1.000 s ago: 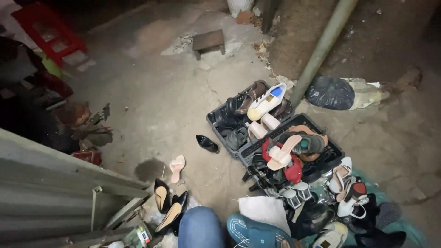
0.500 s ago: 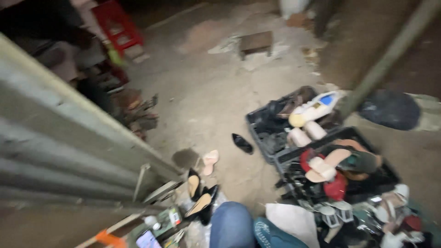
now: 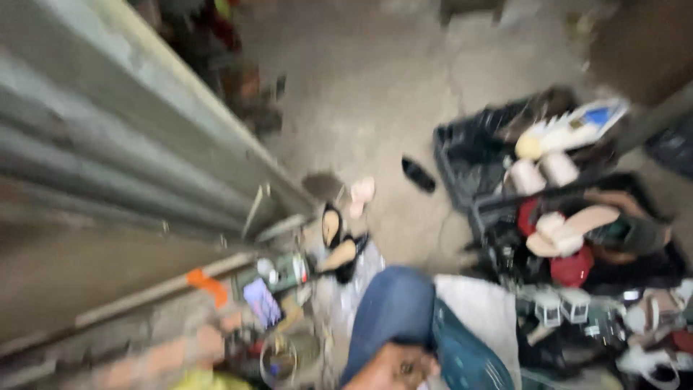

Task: Hand-stitching the sole of a blue sandal for repair using a needle and thread.

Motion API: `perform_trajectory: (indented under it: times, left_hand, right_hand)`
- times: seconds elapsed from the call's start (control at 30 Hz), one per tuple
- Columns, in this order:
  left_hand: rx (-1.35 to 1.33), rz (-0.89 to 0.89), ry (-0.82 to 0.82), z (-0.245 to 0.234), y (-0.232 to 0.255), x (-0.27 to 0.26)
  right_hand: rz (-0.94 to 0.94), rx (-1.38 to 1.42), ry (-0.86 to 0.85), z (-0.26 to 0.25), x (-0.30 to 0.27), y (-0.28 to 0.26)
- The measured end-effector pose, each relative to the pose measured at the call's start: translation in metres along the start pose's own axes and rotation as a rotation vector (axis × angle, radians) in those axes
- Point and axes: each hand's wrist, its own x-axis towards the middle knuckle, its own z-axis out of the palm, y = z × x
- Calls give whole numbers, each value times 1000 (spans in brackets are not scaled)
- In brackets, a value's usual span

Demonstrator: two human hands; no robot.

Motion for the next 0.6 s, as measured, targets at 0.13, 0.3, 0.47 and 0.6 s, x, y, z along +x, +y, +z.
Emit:
perform_trajectory:
  times: [0.13,0.3,0.47,0.6]
  left_hand:
    - [-68,-286,31,-27,86,9]
    - [29,-295,25,-31,108,11]
    - [91,-228,-16,-21,114,23]
    - [123,-196,-4,-21,114,27]
  right_hand:
    - [101,-107,-157,-32,-83,-102]
    - [-224,-433,-242,-33,-76,-287]
    - [-365,-200,-406,-8,-55,-414]
    - [-350,-95,-599,9,-61,-428]
